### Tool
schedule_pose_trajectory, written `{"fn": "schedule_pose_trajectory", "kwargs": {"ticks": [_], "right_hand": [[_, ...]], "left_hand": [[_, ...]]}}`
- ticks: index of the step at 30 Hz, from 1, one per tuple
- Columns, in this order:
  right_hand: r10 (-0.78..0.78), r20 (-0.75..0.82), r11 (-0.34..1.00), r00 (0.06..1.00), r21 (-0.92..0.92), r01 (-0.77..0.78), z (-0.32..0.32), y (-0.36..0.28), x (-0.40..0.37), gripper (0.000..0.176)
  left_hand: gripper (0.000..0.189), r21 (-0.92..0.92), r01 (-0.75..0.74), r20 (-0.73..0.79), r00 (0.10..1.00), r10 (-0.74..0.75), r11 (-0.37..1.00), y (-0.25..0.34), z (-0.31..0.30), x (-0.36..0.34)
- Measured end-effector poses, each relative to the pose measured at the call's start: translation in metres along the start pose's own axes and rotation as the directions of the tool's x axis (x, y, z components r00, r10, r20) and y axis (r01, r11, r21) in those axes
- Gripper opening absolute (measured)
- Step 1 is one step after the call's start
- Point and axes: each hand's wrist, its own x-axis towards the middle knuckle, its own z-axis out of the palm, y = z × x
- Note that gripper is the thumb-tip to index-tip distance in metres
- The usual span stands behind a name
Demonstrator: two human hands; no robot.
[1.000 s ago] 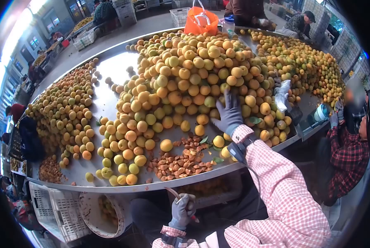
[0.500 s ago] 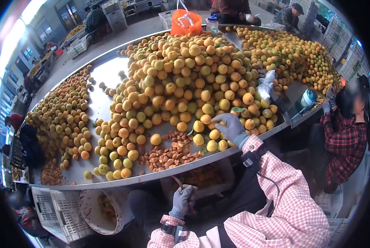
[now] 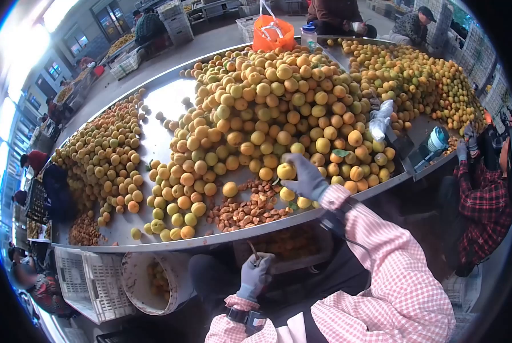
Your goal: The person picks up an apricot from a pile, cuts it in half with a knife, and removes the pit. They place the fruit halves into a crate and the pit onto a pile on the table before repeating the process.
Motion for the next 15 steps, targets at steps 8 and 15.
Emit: {"fn": "schedule_pose_trajectory", "kwargs": {"ticks": [8,15], "right_hand": [[0.285,0.706,0.113,0.648,0.647,-0.754,-0.025,-0.091,-0.134,0.062],[0.432,0.503,0.082,0.748,0.804,-0.588,0.025,-0.103,-0.191,0.034]], "left_hand": [[0.018,0.845,-0.352,0.055,0.806,0.589,0.403,0.023,0.012,0.017],[0.027,0.958,-0.288,0.250,0.861,0.443,0.018,0.012,0.040,-0.018]]}}
